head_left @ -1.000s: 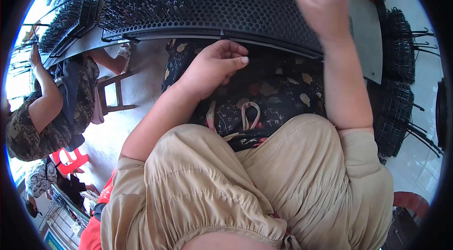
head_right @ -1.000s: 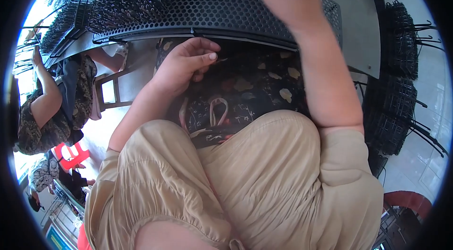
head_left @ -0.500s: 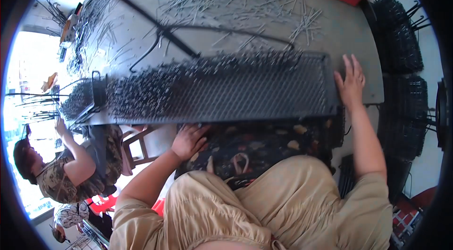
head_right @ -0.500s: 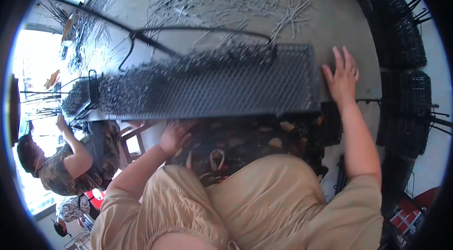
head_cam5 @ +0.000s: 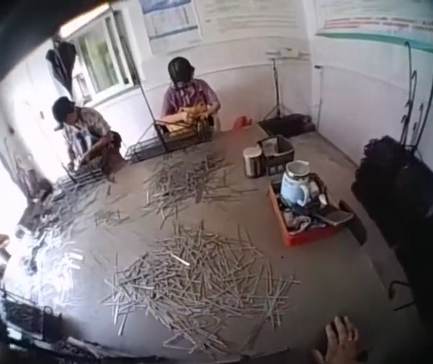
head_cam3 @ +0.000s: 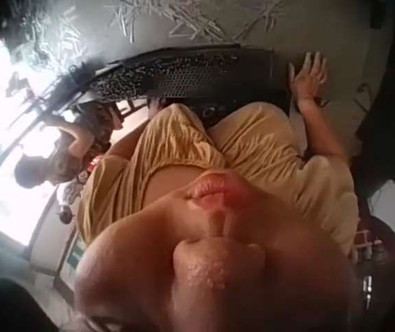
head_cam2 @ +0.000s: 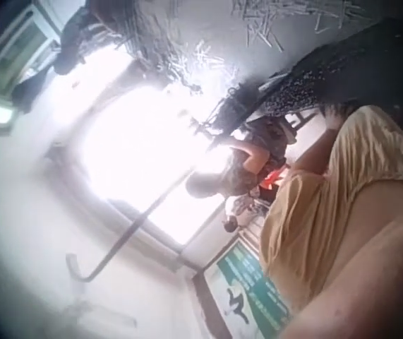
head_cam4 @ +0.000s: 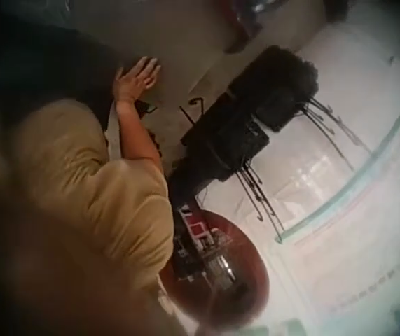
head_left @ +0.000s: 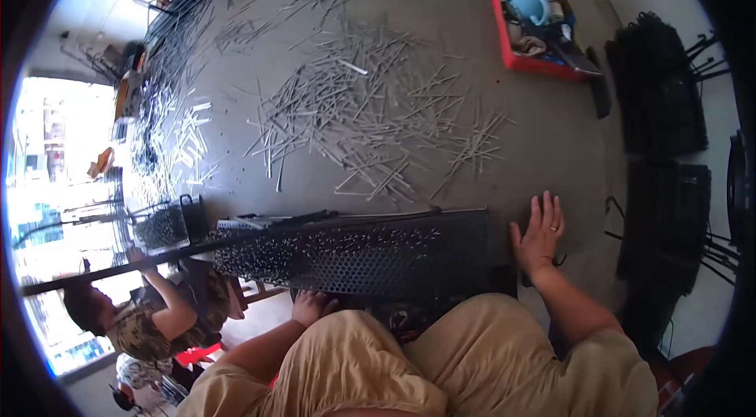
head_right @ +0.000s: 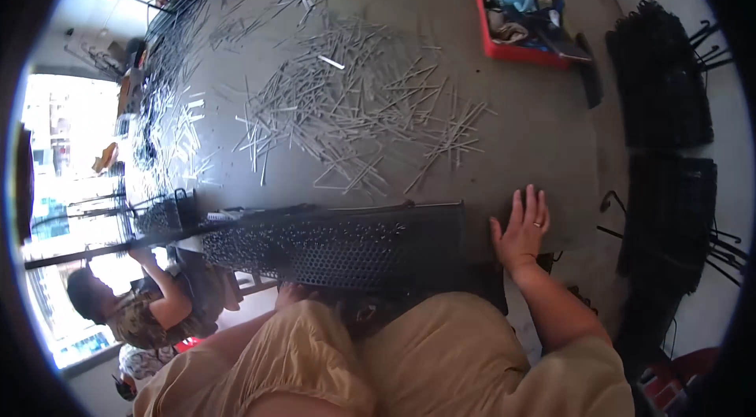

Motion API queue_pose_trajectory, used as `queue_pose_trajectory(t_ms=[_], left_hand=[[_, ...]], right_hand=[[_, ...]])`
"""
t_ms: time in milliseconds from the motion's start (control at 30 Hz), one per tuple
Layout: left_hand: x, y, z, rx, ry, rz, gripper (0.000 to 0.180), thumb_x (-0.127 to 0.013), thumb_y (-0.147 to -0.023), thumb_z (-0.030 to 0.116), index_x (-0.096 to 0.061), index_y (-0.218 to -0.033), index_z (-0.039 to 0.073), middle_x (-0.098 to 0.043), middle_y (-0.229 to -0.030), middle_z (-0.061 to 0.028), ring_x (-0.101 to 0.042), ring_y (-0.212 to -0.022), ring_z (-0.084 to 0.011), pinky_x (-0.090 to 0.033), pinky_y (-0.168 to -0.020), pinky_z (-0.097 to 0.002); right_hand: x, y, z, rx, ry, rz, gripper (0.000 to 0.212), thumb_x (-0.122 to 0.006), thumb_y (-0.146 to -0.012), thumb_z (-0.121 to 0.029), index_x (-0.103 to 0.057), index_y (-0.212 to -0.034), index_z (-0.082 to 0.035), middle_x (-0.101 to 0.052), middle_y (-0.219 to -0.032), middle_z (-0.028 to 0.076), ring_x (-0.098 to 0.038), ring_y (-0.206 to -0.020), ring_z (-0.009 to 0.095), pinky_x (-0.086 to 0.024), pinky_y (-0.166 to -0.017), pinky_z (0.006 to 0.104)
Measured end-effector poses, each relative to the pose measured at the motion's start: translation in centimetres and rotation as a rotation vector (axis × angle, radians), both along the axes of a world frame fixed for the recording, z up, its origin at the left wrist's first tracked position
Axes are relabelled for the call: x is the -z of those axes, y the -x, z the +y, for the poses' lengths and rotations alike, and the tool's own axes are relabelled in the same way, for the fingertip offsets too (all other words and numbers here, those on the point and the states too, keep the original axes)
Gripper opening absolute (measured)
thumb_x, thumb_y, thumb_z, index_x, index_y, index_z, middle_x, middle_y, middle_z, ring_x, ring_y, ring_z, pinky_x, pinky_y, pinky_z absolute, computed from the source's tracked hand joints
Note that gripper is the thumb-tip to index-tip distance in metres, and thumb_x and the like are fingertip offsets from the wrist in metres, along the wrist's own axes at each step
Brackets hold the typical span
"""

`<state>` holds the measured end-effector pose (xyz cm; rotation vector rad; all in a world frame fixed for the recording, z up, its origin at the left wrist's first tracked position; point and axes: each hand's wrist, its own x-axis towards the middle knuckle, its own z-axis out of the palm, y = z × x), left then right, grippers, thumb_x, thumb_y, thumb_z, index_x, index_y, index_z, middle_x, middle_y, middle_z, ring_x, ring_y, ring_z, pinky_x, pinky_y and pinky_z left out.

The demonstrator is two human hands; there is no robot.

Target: Inserting thin metal rods into a perforated board for assembly.

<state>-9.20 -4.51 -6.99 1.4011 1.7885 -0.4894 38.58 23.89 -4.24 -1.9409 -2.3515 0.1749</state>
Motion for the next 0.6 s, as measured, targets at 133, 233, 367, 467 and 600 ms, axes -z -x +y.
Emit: queue_pose_trajectory(t_ms=[133, 233, 367, 467, 600], left_hand=[[-3.0, -0.6, -0.3, 0.113, -0.345, 0.029, 0.051, -0.063, -0.084, 0.049, -0.064, -0.104, 0.003, -0.056, -0.117, -0.0206, -0.049, -0.115, -0.0411, -0.035, -0.102, -0.0512], [-8.7, -2.9, 2.6, 0.042, -0.258, -0.187, 0.055, -0.062, -0.085, 0.047, -0.056, -0.126, 0.012, -0.05, -0.129, -0.0157, -0.04, -0.127, -0.0389, -0.032, -0.106, -0.0507], [-10.1, -3.8, -0.4, 0.073, -0.257, -0.258, 0.057, -0.064, -0.084, 0.043, -0.051, -0.131, 0.014, -0.043, -0.139, -0.0155, -0.034, -0.133, -0.0407, -0.029, -0.109, -0.0539], [-9.0, -3.4, -4.5, 0.376, -0.487, -0.322, 0.06, -0.068, -0.083, 0.039, -0.048, -0.134, 0.016, -0.038, -0.144, -0.0169, -0.031, -0.134, -0.0458, -0.028, -0.109, -0.0562], [-13.2, -8.1, -3.6, 0.342, -0.509, -0.333, 0.053, -0.062, -0.088, 0.032, -0.047, -0.136, 0.015, -0.042, -0.141, -0.0196, -0.042, -0.127, -0.0444, -0.034, -0.105, -0.0528]], right_hand=[[0.4, -0.4, 0.0, 0.003, 0.023, 0.023, 0.072, -0.068, -0.081, -0.031, -0.038, -0.139, -0.002, -0.026, -0.151, 0.021, -0.02, -0.141, 0.042, -0.019, -0.111, 0.0561], [0.3, -1.0, -0.2, 0.012, 0.008, 0.054, 0.073, -0.069, -0.081, -0.032, -0.038, -0.14, -0.002, -0.026, -0.151, 0.021, -0.02, -0.141, 0.042, -0.019, -0.111, 0.0565], [0.1, -0.3, 0.6, 0.008, 0.041, 0.041, 0.073, -0.069, -0.082, -0.035, -0.038, -0.14, -0.003, -0.026, -0.15, 0.02, -0.021, -0.14, 0.042, -0.019, -0.111, 0.0564], [0.1, -0.3, 0.9, -0.001, 0.013, 0.044, 0.069, -0.065, -0.085, -0.039, -0.04, -0.139, -0.004, -0.027, -0.15, 0.019, -0.022, -0.14, 0.042, -0.02, -0.111, 0.0562], [0.6, -0.2, 0.8, 0.001, 0.005, -0.023, 0.069, -0.06, -0.087, -0.046, -0.04, -0.14, -0.006, -0.027, -0.151, 0.019, -0.022, -0.14, 0.041, -0.019, -0.112, 0.0554]])
